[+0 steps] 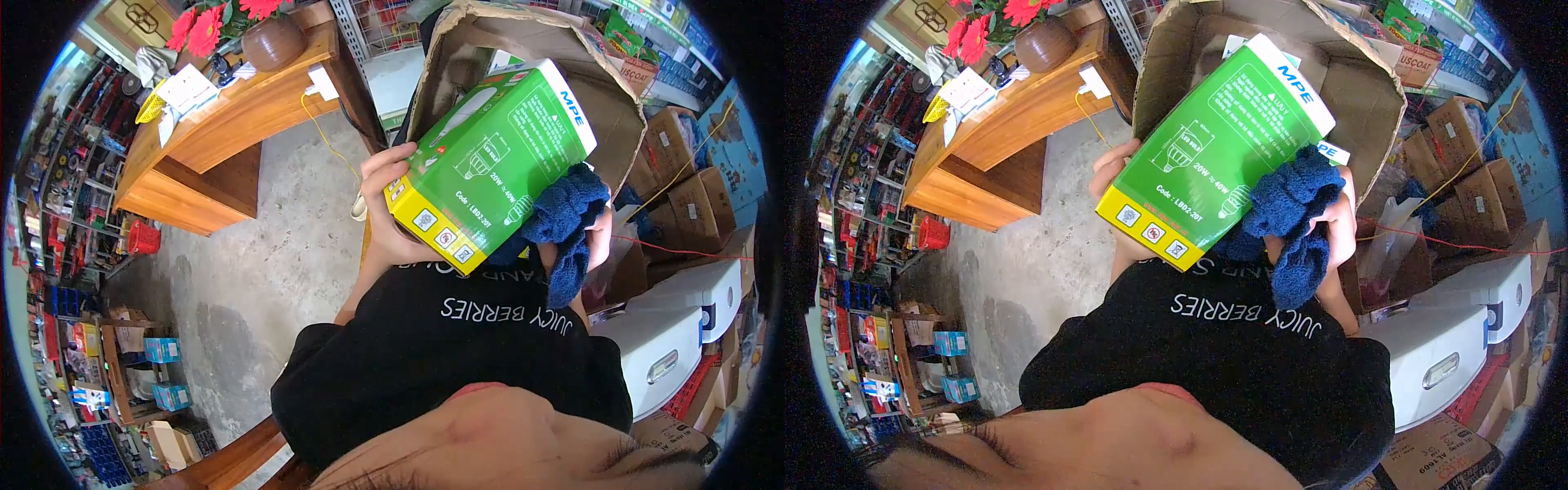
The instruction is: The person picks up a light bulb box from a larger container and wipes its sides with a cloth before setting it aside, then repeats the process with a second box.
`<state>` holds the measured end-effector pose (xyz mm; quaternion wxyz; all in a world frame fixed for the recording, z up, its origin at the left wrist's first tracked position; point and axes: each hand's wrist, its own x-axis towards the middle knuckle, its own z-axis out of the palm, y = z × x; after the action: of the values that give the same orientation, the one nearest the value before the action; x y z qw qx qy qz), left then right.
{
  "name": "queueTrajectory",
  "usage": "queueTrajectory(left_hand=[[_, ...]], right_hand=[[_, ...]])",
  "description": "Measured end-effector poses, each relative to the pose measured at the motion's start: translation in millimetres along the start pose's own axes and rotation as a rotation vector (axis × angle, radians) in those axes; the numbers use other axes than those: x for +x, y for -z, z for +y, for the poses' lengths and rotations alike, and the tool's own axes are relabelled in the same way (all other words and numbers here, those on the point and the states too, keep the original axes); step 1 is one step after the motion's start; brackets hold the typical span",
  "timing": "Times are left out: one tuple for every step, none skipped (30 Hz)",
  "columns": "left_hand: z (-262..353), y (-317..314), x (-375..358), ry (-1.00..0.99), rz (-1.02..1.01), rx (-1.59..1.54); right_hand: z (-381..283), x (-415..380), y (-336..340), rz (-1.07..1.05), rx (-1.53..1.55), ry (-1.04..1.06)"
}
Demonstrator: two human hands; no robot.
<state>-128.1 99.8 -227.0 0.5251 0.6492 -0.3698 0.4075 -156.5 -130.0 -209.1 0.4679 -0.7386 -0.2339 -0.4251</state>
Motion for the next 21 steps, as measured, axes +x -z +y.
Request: queueTrajectory(left_hand=[[0.0,0.1,0.1,-0.002,0.005,0.001],[0.0,0.3,0.2,-0.004,0.009,0.002],[0.3,1.5,0.7,-0.009,-0.005,0.033],[0.2,1.9,0.9,-0.011,-0.011,0.048],[0.2,2.2,1.0,-0.014,-0.018,0.064],[-0.3,2.3,1.1,-0.015,-0.021,0.054],[-0.6,2.4,0.9,-0.016,-0.022,0.049],[-0.9,2.4,0.8,-0.016,-0.023,0.044],[-1.1,2.6,0.2,-0.011,-0.025,0.044],[-1.0,2.6,0.0,-0.008,-0.025,0.043],[-0.9,2.6,-0.2,-0.005,-0.026,0.043],[-0.8,2.3,-0.2,-0.003,-0.025,0.032],[-0.6,2.0,-0.2,-0.002,-0.024,0.026],[-0.3,1.6,-0.2,0.000,-0.024,0.021],[0.0,1.2,-0.1,0.000,-0.023,0.022],[0.5,1.1,0.2,0.000,-0.023,0.023],[1.0,1.0,0.4,0.000,-0.023,0.024],[1.7,1.2,0.9,0.003,-0.025,0.039],[1.8,1.4,1.1,0.005,-0.026,0.047],[1.8,1.7,1.3,0.006,-0.027,0.055],[1.3,1.9,1.5,-0.005,-0.034,0.067]], right_hand=[[0.0,-0.2,-0.4,0.013,0.015,0.002],[0.2,-0.6,-1.8,0.029,0.033,0.004],[1.5,-1.7,-3.8,0.056,0.060,0.006],[3.5,-2.9,-6.3,0.108,0.097,-0.001],[5.7,-4.0,-10.5,0.201,0.190,-0.055],[8.2,-3.4,-14.3,0.286,0.270,-0.096],[6.6,-4.1,-17.9,0.361,0.411,-0.187],[6.6,-3.6,-19.0,0.428,0.557,-0.295],[6.7,-3.0,-20.1,0.513,0.709,-0.394],[15.5,-4.5,-18.2,0.494,0.613,-0.321],[24.5,-5.8,-16.4,0.473,0.517,-0.248],[14.3,1.6,-17.5,0.449,0.454,-0.097],[4.1,8.9,-18.6,0.427,0.397,0.055],[2.2,9.2,-17.6,0.427,0.397,0.055],[1.1,9.1,-17.0,0.436,0.447,-0.008],[0.7,9.0,-16.8,0.446,0.496,-0.071],[4.1,8.3,-16.6,0.446,0.495,-0.071],[9.6,7.6,-16.4,0.433,0.581,-0.019],[10.9,7.3,-16.0,0.426,0.624,0.007],[11.5,7.5,-15.8,0.418,0.666,0.033],[7.2,9.4,-15.7,0.418,0.551,0.044]])
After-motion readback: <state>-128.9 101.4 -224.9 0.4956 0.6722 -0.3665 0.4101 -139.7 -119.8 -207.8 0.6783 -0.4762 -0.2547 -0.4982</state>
